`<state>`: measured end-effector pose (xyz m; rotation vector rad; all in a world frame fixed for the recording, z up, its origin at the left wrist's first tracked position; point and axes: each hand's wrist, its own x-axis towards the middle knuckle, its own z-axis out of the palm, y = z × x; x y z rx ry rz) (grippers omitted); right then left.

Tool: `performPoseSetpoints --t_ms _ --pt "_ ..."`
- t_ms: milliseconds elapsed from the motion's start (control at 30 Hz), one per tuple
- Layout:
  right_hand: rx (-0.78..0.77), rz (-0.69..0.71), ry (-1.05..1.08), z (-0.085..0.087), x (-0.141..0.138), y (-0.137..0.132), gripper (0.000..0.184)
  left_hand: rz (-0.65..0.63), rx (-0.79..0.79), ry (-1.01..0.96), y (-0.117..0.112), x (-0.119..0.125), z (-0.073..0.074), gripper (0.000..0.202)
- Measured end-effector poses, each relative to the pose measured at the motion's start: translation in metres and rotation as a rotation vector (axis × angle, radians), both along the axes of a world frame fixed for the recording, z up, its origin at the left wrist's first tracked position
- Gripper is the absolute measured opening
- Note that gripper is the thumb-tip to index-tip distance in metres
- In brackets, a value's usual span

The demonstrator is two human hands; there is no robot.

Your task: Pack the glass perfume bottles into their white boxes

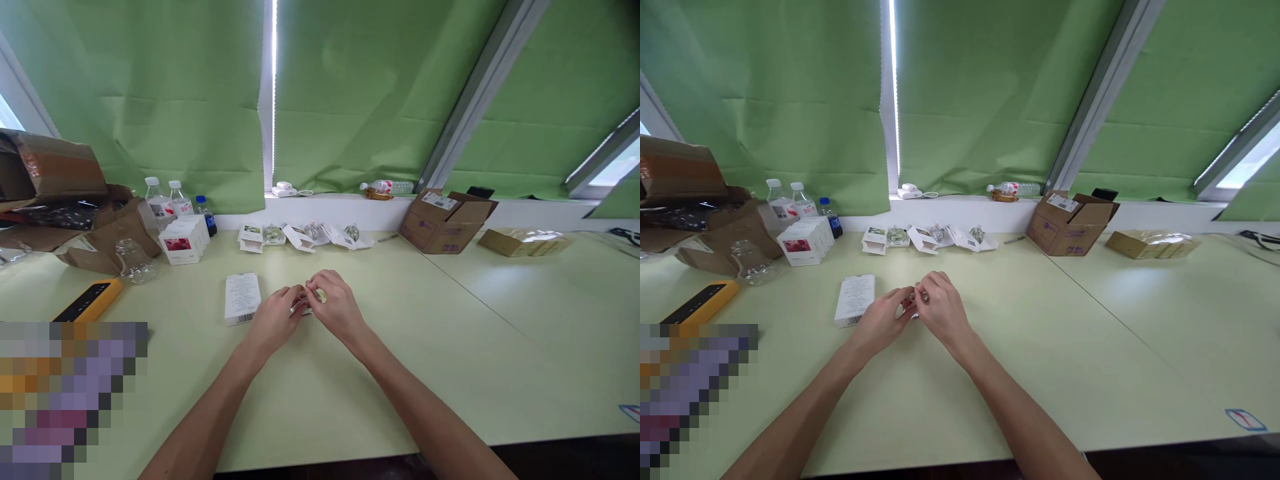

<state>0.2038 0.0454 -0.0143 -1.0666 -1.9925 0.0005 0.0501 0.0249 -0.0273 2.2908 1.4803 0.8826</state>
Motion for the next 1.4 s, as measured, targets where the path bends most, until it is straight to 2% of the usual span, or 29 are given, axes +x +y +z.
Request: performPoseSetpoints --t_ms 1400 --pt "-0.048 -0.036 -0.006 0.0014 -0.0002 0.0003 0.017 -0.015 0.004 -0.003 0.0002 -0.0002 0.0004 0.017"
